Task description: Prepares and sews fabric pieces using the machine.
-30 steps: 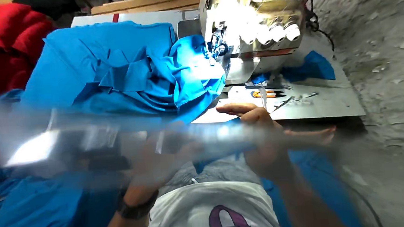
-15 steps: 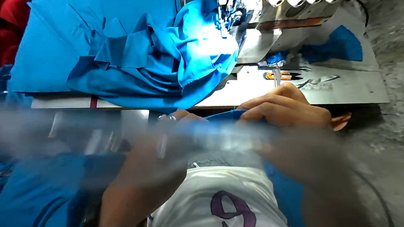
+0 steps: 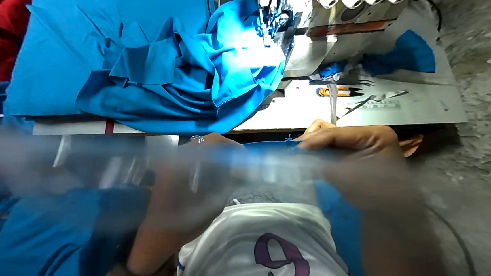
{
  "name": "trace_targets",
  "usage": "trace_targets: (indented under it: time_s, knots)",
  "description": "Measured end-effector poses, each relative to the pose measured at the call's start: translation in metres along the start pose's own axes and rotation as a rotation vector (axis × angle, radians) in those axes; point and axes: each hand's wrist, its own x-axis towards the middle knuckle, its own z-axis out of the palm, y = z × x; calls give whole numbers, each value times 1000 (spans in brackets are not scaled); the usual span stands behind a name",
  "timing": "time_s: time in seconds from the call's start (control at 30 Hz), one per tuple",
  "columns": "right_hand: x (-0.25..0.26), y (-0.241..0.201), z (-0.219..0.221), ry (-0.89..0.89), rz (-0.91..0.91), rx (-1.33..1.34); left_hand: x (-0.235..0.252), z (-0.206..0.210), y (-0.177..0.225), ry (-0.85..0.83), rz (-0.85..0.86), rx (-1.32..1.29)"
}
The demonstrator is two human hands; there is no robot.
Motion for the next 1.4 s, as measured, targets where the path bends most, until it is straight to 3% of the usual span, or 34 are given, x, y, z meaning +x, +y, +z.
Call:
trace_targets:
  time_s: [0.33,0.53,0.77,1.07,1.4]
  knots:
    - [-1,3,9,95,3,94,2,15,2,125,-22,-98]
    - [2,2,7,111,74,-21,12,22,-12,206,69,53]
    - [7,15,6,57,42,61,20,26,-20,154,53,-179]
    - [11,18,-15,-173,246,195,41,18,-20,145,23,-77]
    - [20,31,-21,-27,227,156,63,21,-26,161,-66,-18]
